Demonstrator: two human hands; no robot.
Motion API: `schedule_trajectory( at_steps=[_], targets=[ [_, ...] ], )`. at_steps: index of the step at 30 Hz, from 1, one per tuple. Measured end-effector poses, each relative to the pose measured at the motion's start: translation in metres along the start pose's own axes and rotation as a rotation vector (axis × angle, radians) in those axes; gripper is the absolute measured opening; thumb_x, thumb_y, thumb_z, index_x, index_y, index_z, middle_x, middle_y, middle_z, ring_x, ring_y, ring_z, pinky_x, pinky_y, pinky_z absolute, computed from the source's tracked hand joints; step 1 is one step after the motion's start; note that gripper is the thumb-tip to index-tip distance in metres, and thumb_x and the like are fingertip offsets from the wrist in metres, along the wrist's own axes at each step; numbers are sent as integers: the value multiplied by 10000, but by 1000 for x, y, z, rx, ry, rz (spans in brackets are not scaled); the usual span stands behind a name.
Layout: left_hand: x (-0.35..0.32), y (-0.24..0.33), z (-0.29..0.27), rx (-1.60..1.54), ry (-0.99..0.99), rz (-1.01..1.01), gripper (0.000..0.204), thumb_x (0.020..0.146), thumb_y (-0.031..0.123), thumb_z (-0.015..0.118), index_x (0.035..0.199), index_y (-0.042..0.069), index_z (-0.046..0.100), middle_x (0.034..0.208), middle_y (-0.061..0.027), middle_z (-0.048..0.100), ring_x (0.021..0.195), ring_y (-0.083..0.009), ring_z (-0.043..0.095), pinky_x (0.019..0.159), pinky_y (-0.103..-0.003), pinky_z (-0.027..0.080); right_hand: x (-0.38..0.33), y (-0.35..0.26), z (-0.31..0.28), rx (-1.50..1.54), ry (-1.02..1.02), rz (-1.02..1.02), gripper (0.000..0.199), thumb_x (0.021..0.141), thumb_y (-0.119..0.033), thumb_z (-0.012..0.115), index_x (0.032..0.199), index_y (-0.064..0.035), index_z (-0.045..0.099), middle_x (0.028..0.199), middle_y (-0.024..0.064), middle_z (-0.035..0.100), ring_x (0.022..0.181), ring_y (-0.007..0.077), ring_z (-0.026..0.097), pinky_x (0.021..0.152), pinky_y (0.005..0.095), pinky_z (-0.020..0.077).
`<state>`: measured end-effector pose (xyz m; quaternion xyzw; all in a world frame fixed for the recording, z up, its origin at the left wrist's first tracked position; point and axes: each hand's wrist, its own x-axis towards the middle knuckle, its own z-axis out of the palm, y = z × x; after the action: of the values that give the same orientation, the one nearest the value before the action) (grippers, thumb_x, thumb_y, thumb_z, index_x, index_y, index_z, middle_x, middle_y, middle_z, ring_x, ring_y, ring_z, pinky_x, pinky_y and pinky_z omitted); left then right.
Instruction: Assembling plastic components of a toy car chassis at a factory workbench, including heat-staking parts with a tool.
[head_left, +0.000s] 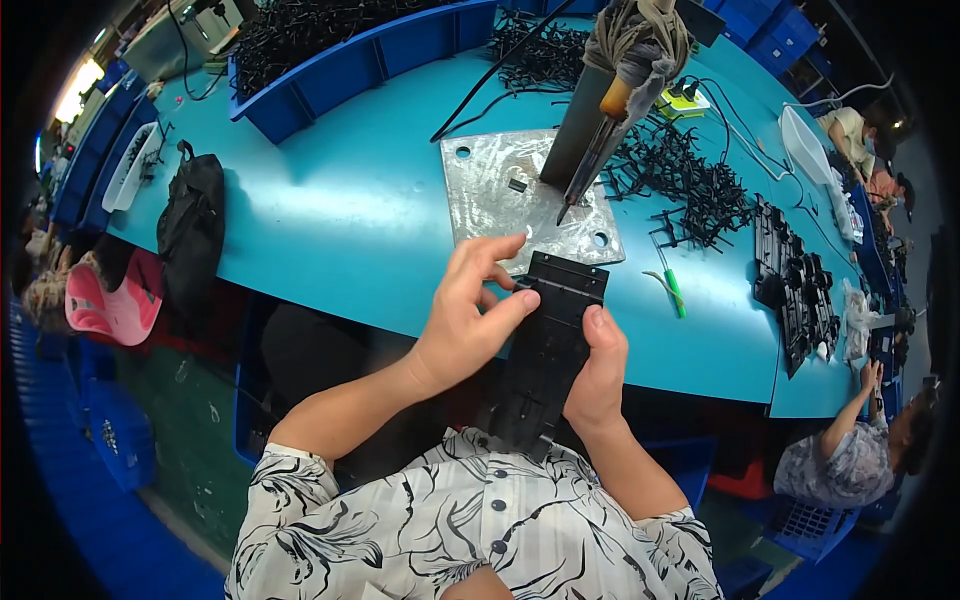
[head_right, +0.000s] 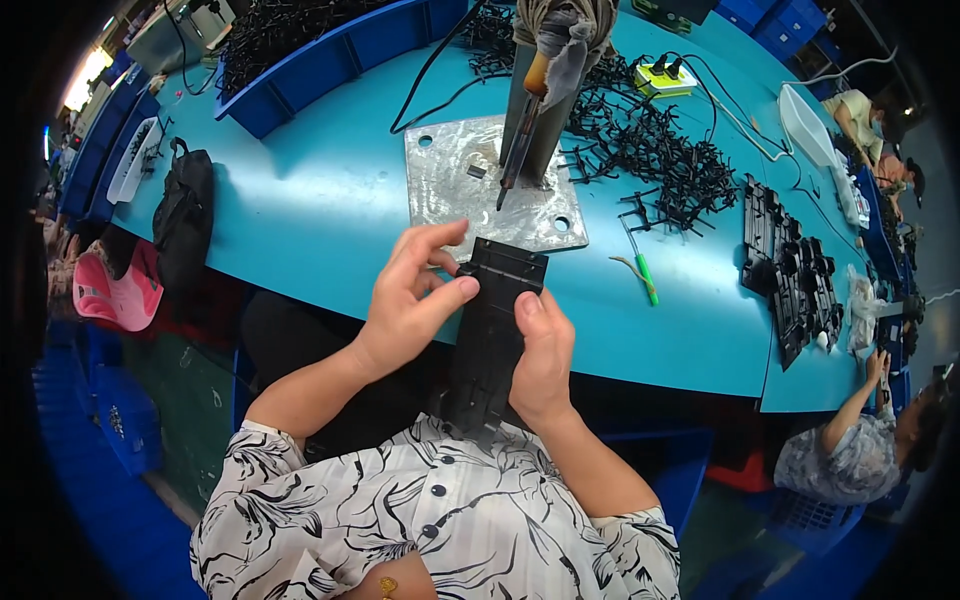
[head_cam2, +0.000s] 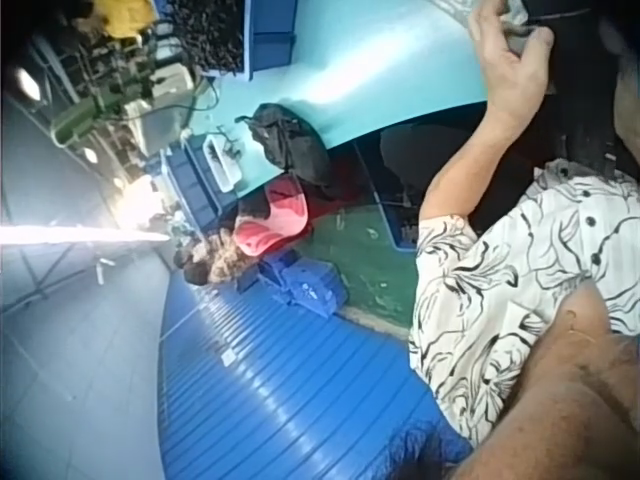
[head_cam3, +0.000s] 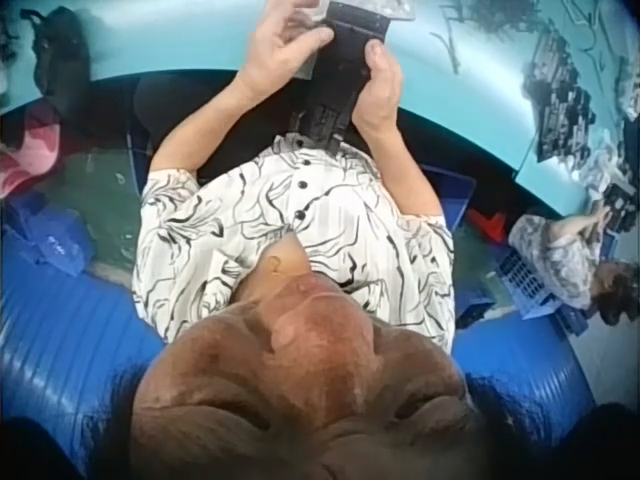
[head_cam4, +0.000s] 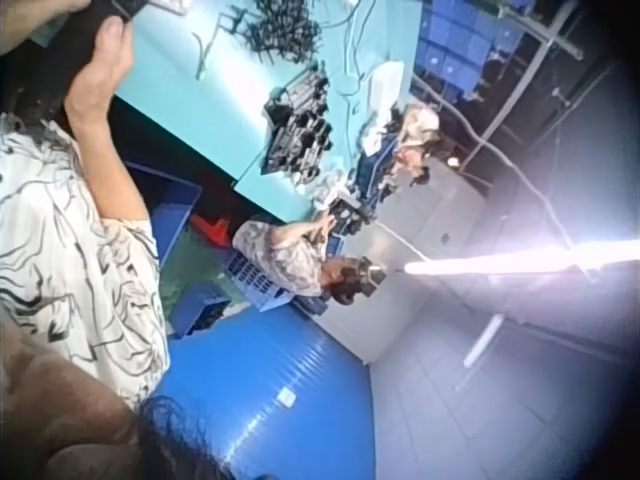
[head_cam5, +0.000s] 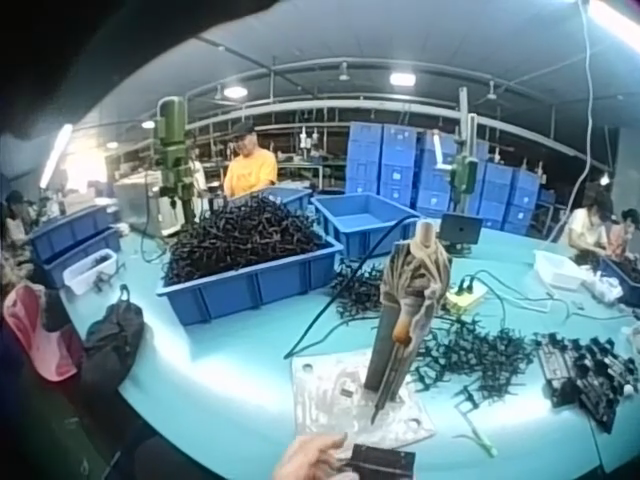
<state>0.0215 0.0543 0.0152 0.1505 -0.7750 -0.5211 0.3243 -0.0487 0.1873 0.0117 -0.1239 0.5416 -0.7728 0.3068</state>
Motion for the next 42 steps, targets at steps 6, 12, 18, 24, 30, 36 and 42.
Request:
schedule_trajectory(
  at_steps=[6,12,18,24,30,36,42],
  targets=[
    [6,-19,-7,-811,-379,-662,274,904,153,585,1132,2,566,942,-33,638,779,-102,606,645,-251,493,8,-10,-10,-11,-170,97,460,969,-351,322,1086,27,557,953,128,639,792,175,627,693,284,508],
    [11,-22,-6,-936,-289,-764,204,891,148,597,1068,51,567,947,-21,634,790,-106,615,631,-253,497,14,-10,-13,26,38,81,310,970,-237,463,1081,37,557,964,118,642,799,159,628,722,289,516],
    [12,-28,-1,-941,-296,-717,237,877,156,612,1091,65,568,965,-14,630,780,-94,608,613,-253,489,19,-10,-17,207,63,76,226,923,-135,577,1079,27,556,958,75,642,835,113,609,756,244,493],
    [16,-28,-2,-945,-314,-746,250,873,165,611,1099,62,577,954,-12,632,771,-88,598,604,-243,477,26,-6,-20,206,58,110,227,917,-142,542,1073,22,548,1000,106,645,883,162,631,805,296,513],
    [21,-31,-2,-986,-271,-779,256,862,151,645,1082,36,586,922,-25,643,734,-95,605,580,-240,475,28,-5,-18,164,65,73,226,912,-140,543,1082,9,538,982,94,643,873,148,628,787,276,516],
    [24,-30,-2,-998,-248,-792,258,858,151,653,1081,34,599,919,-26,648,747,-94,604,585,-237,470,31,-1,-18,49,90,-56,326,913,-110,535,1214,-2,474,936,57,630,872,113,611,800,248,503],
    [24,-32,-3,-937,-254,-767,275,843,149,676,1070,8,610,922,-35,650,774,-89,600,618,-235,467,29,-2,-18,2,46,-83,480,922,-99,513,1366,-1,361,912,20,625,848,69,596,767,216,490]
  ],
)
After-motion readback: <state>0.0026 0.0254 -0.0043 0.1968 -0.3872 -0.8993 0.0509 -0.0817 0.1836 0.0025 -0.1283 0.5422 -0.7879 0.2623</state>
